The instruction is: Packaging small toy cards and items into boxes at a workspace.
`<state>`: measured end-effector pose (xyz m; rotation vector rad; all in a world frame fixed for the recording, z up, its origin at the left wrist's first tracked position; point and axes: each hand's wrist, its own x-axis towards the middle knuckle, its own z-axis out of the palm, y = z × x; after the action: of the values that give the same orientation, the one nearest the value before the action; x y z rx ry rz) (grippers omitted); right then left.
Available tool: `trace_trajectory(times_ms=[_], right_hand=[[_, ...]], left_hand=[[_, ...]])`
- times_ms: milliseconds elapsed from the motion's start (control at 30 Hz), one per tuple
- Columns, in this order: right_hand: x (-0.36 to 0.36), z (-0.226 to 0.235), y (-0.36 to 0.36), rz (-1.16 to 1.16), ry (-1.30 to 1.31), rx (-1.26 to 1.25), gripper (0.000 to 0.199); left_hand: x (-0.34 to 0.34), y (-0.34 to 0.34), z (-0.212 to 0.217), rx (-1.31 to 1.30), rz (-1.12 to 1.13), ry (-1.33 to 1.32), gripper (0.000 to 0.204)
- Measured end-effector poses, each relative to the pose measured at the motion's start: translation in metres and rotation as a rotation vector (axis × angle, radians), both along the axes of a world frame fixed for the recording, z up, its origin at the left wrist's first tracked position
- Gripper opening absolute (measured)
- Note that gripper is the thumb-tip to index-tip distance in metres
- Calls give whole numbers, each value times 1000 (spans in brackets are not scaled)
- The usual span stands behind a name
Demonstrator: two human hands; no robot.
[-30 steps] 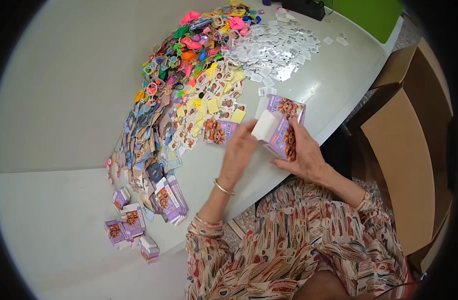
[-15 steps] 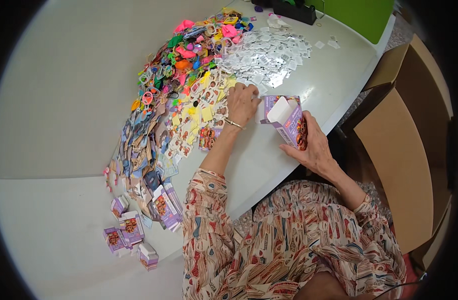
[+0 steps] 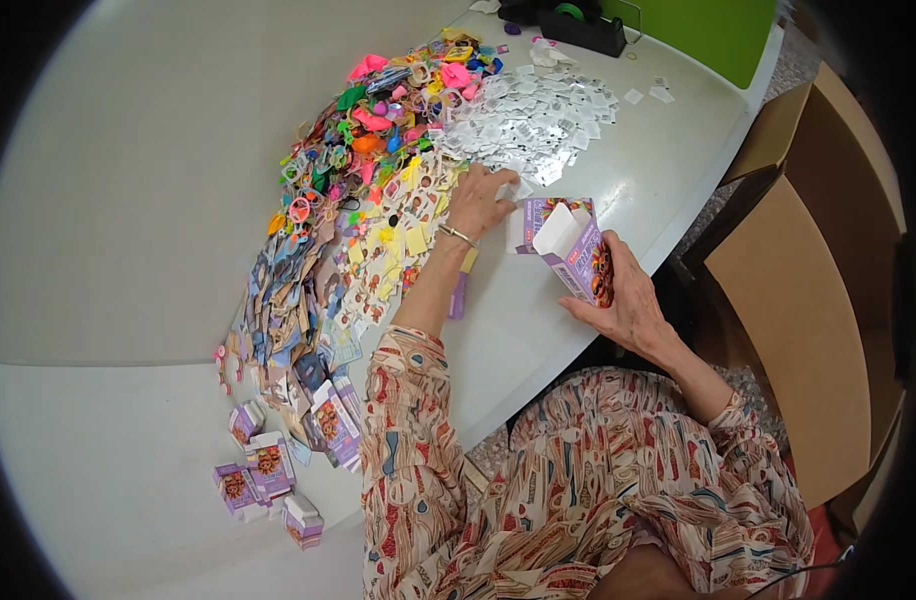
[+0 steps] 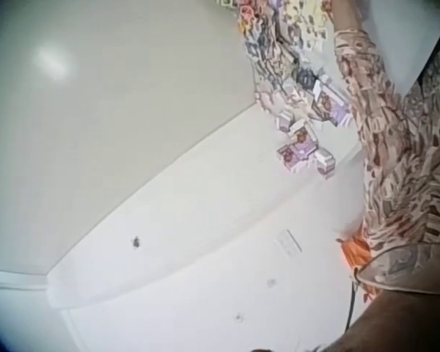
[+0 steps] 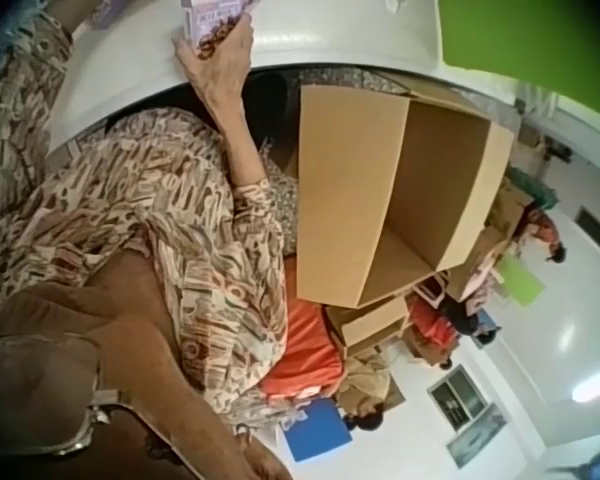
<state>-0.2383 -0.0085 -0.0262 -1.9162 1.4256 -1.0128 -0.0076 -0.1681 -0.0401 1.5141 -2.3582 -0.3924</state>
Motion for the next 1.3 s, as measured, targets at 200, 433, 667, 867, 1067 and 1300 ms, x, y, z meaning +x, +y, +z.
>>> trace_trajectory(times_ms=[200,433,667,867,1067,1300], right_hand=[[0,3,0,4,1,30,94],[1,12,0,27,-25,94,94],[0,7,2,52,43,19,93],[12,-4,5,80,124,-109,93],[19,5,6,124,145,-95,91],[20,0,8,117,123,-135,90]], left_hand=[[8,-15,0,51,-100,-51,21],[18,5,-9,-205,-56,42,14],[49,40,41,340,207,662,6],[41,83,73,326,277,807,8],[18,121,77,78,103,551,6],[2,133,76,-82,29,443,8]])
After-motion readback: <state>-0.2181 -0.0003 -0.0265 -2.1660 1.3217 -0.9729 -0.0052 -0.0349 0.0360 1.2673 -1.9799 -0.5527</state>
